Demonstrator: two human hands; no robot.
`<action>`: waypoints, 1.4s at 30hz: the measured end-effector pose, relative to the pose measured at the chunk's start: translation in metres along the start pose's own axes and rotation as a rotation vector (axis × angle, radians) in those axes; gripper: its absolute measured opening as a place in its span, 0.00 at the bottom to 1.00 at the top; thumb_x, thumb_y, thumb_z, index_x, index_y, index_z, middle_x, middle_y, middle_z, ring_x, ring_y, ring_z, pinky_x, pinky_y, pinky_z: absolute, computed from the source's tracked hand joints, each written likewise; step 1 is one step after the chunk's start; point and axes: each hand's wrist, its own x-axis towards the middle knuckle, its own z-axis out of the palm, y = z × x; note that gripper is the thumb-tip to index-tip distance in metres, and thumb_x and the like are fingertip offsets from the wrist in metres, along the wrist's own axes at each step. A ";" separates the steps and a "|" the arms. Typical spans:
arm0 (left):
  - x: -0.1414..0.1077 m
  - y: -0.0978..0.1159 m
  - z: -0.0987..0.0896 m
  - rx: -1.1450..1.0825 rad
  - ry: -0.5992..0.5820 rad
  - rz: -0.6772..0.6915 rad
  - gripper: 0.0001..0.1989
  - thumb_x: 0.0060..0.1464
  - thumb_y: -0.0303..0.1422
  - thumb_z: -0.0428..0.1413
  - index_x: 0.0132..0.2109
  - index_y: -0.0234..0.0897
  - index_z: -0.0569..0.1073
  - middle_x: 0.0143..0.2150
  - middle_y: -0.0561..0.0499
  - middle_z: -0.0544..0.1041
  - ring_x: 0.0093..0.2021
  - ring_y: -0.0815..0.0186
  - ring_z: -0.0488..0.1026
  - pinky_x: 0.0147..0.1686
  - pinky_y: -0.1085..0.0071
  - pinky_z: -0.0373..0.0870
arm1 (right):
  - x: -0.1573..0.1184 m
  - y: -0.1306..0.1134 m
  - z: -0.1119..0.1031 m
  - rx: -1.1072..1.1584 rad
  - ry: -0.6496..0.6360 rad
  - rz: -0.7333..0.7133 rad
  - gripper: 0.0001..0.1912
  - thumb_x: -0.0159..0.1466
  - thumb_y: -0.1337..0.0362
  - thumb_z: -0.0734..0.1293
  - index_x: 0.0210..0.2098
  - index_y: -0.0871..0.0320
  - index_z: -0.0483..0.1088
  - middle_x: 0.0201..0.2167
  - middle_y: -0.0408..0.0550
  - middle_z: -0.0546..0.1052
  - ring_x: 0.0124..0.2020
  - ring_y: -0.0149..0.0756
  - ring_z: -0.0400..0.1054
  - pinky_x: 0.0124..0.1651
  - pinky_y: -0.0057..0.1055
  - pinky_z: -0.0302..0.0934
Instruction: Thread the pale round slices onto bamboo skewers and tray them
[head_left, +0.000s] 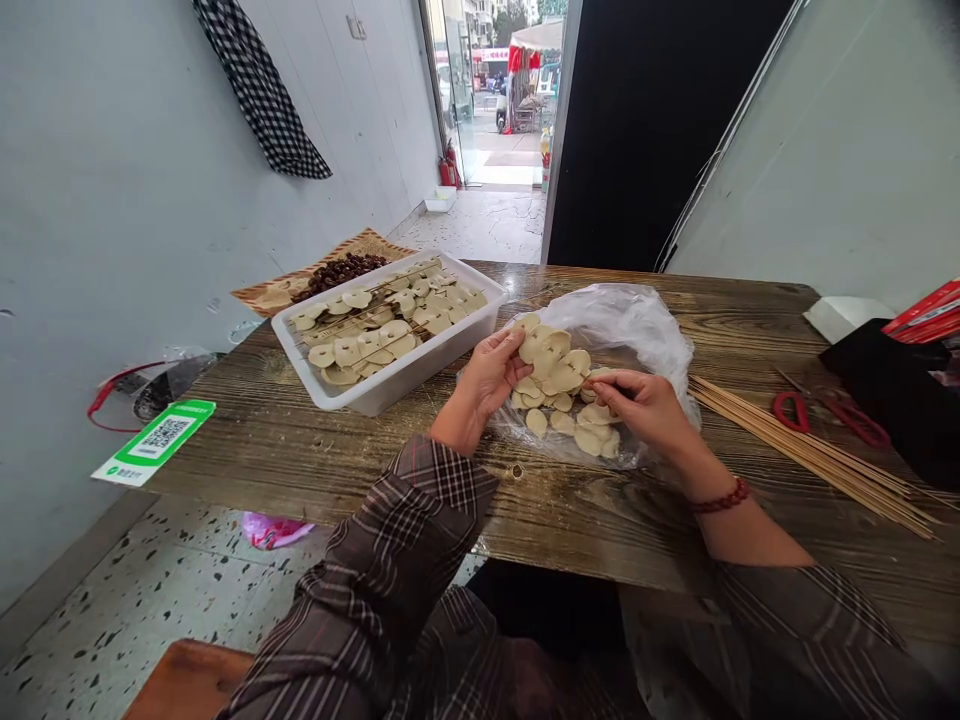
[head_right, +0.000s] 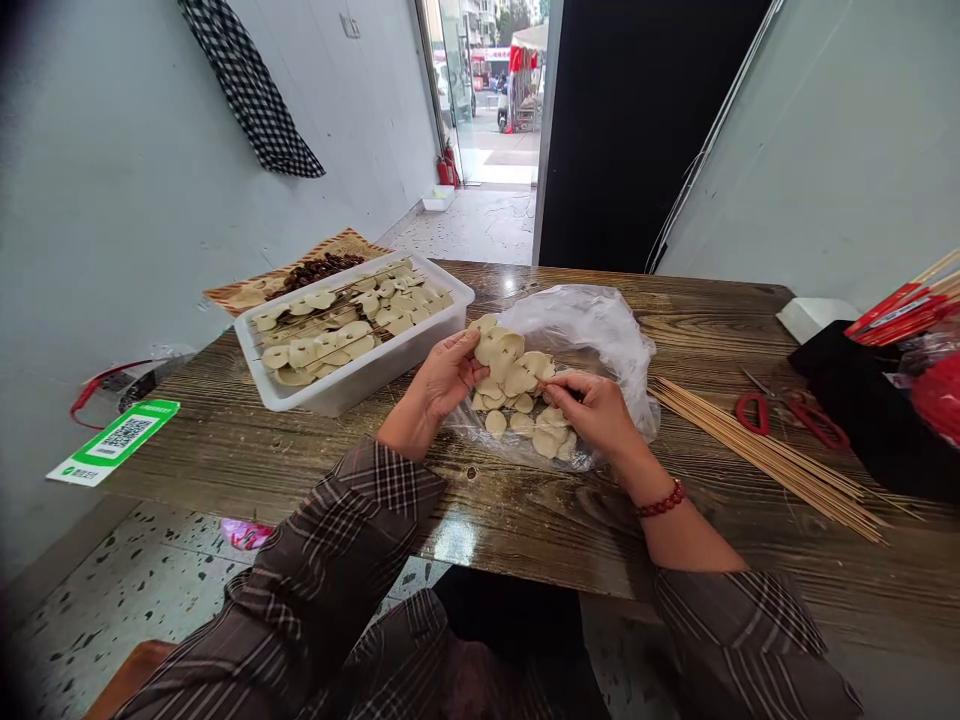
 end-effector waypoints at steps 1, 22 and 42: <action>0.000 0.000 0.000 0.008 -0.006 -0.011 0.13 0.49 0.37 0.66 0.39 0.34 0.76 0.30 0.50 0.79 0.27 0.70 0.76 0.28 0.75 0.74 | 0.000 0.000 -0.001 0.009 -0.001 0.015 0.17 0.60 0.56 0.66 0.37 0.61 0.81 0.29 0.51 0.81 0.30 0.39 0.73 0.30 0.32 0.65; 0.000 -0.024 0.002 1.328 -0.269 0.463 0.07 0.41 0.26 0.64 0.31 0.38 0.78 0.31 0.51 0.72 0.30 0.66 0.65 0.35 0.69 0.62 | 0.006 0.001 -0.019 0.026 0.168 0.072 0.15 0.59 0.57 0.67 0.36 0.61 0.81 0.28 0.50 0.80 0.27 0.35 0.70 0.26 0.28 0.60; 0.010 0.009 -0.012 0.094 0.201 0.202 0.08 0.48 0.25 0.61 0.38 0.34 0.73 0.29 0.53 0.77 0.27 0.71 0.76 0.27 0.77 0.70 | 0.002 -0.004 -0.019 0.032 0.033 0.048 0.16 0.60 0.55 0.67 0.36 0.61 0.81 0.24 0.48 0.78 0.20 0.29 0.63 0.22 0.27 0.55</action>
